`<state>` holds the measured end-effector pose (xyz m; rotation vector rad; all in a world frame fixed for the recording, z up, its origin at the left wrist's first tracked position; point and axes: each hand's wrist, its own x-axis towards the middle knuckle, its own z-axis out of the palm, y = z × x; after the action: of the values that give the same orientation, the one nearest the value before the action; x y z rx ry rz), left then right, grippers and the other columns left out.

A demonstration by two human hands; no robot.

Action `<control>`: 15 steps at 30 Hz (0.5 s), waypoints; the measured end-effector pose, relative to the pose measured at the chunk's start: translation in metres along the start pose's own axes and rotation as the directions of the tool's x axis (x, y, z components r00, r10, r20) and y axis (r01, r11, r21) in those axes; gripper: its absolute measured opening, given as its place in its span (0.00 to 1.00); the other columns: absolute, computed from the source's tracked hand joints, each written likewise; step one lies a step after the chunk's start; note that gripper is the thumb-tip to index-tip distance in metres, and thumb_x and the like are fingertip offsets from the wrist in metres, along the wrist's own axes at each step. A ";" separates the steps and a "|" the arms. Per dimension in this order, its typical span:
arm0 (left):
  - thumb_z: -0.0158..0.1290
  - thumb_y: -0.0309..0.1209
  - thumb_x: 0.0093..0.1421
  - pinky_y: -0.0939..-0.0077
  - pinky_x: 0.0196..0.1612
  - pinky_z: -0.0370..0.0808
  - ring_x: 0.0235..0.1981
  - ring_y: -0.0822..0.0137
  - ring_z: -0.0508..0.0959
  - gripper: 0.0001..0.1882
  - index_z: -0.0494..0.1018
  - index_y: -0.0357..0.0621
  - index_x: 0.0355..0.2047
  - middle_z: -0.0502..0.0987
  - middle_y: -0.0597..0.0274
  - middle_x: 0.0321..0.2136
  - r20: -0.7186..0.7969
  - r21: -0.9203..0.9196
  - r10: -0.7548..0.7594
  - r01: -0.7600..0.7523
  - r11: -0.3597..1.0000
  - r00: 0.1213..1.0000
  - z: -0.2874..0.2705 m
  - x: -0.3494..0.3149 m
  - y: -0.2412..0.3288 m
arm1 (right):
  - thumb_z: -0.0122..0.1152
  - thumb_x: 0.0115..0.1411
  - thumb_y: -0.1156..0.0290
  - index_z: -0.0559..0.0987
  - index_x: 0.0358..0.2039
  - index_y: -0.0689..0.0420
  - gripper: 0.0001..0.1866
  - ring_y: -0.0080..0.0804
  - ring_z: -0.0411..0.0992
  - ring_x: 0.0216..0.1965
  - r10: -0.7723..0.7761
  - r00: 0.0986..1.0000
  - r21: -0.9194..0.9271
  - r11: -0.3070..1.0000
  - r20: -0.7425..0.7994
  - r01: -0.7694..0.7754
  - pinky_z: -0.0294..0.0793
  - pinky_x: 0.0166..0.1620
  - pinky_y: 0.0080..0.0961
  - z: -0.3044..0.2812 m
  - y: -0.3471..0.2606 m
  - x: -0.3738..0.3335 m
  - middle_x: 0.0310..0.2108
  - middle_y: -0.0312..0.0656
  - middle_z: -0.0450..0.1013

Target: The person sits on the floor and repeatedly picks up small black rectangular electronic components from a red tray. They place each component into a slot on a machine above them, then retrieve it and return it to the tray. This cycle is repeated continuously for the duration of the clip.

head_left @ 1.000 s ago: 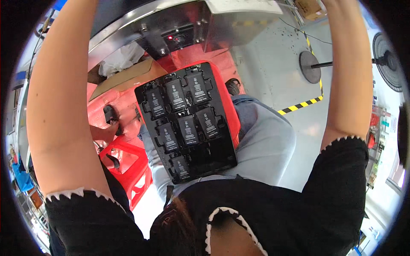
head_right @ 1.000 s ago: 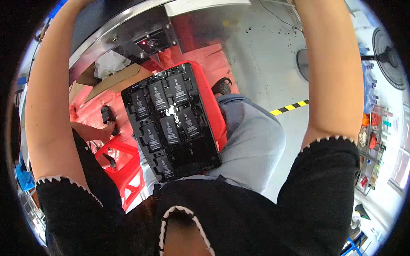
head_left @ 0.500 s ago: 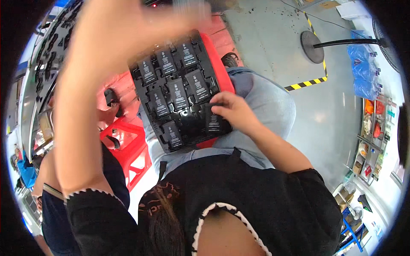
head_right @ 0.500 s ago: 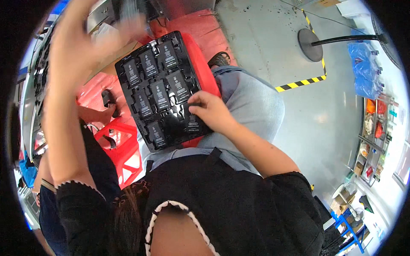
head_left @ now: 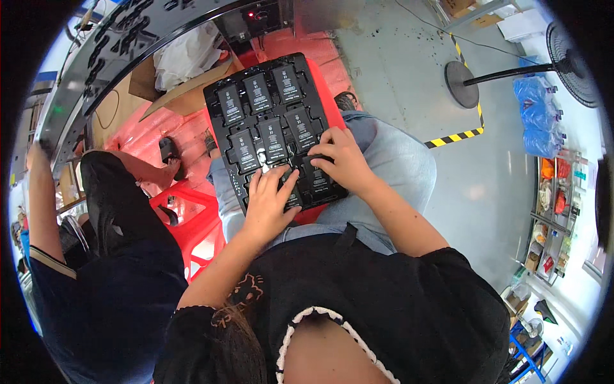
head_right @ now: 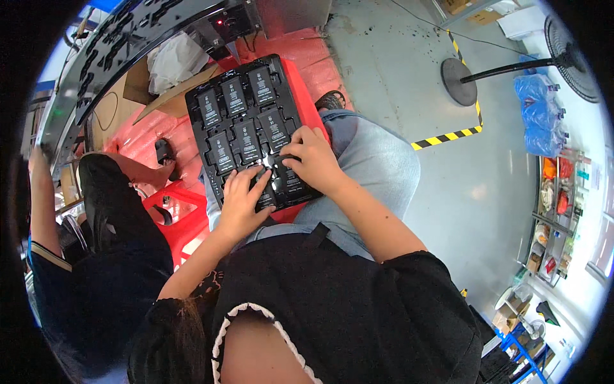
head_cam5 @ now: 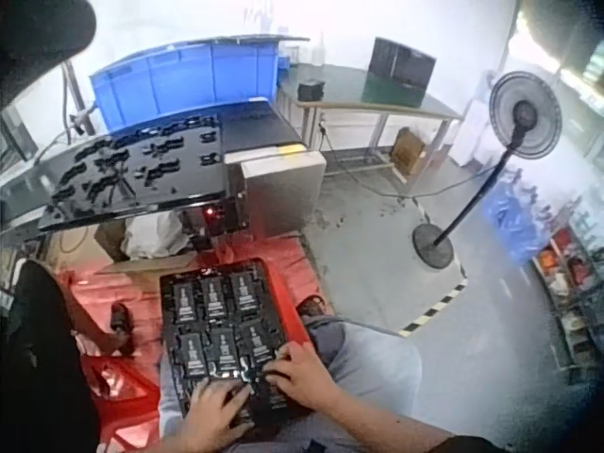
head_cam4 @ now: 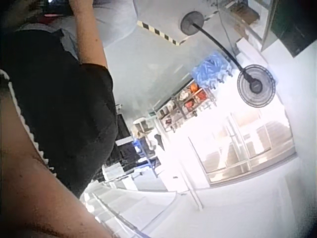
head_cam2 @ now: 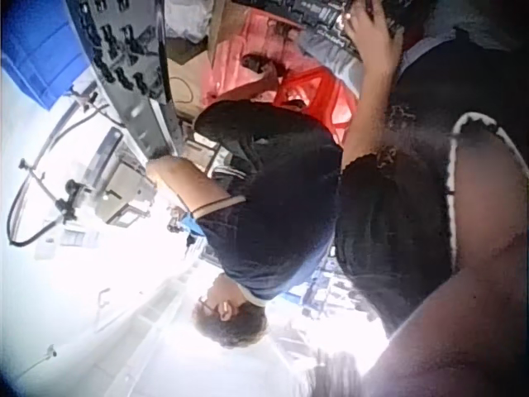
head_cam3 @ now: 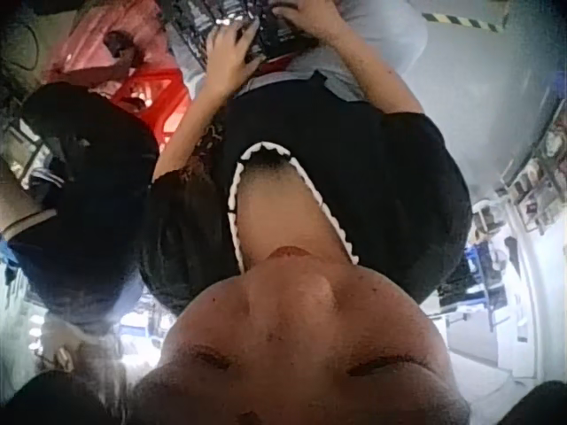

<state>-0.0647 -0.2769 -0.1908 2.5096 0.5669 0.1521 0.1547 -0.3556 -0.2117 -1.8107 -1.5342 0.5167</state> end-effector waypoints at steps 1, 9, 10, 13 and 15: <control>0.69 0.34 0.39 0.46 0.63 0.55 0.60 0.51 0.64 0.45 0.65 0.47 0.60 0.65 0.52 0.57 -0.005 0.005 -0.013 0.013 1.000 1.000 0.001 -0.003 0.002 | 0.70 0.46 0.71 0.82 0.34 0.53 0.12 0.42 0.67 0.40 -0.009 1.000 -0.035 0.999 -0.006 0.009 0.68 0.45 0.34 -0.001 -0.003 -0.001 0.36 0.40 0.70; 0.67 0.41 0.45 0.42 0.63 0.53 0.62 0.53 0.62 0.43 0.63 0.49 0.61 0.63 0.56 0.60 -0.053 0.024 -0.037 0.039 0.999 0.998 0.015 -0.014 -0.003 | 0.72 0.47 0.65 0.79 0.47 0.50 0.24 0.42 0.67 0.44 -0.069 0.997 -0.144 0.987 0.034 0.073 0.67 0.50 0.37 -0.007 -0.011 0.008 0.44 0.42 0.69; 0.67 0.41 0.45 0.42 0.64 0.53 0.62 0.53 0.62 0.42 0.64 0.49 0.61 0.63 0.55 0.61 -0.060 0.024 -0.019 0.020 1.000 0.998 0.017 -0.016 -0.006 | 0.72 0.47 0.64 0.78 0.48 0.50 0.26 0.42 0.68 0.44 -0.077 0.997 -0.132 0.988 -0.008 0.075 0.67 0.50 0.37 -0.009 -0.007 0.013 0.44 0.42 0.69; 0.66 0.42 0.46 0.44 0.64 0.53 0.62 0.52 0.63 0.40 0.66 0.48 0.59 0.64 0.55 0.60 -0.057 0.037 0.026 -0.024 0.999 0.998 0.016 -0.015 -0.010 | 0.70 0.48 0.62 0.77 0.50 0.51 0.27 0.42 0.68 0.49 -0.164 0.985 -0.196 0.969 -0.049 0.151 0.66 0.51 0.40 -0.019 0.002 0.039 0.47 0.42 0.70; 0.66 0.42 0.47 0.44 0.64 0.53 0.62 0.52 0.63 0.38 0.67 0.47 0.58 0.64 0.55 0.60 -0.090 0.052 0.029 -0.025 0.998 0.996 0.010 -0.010 -0.007 | 0.71 0.48 0.63 0.74 0.54 0.51 0.31 0.43 0.65 0.54 -0.228 0.973 -0.241 0.943 0.028 0.228 0.64 0.54 0.43 -0.020 0.006 0.055 0.51 0.44 0.68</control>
<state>-0.0738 -0.2804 -0.2030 2.5707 0.5796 0.2657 0.1852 -0.3084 -0.1953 -1.7762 -1.8446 0.2239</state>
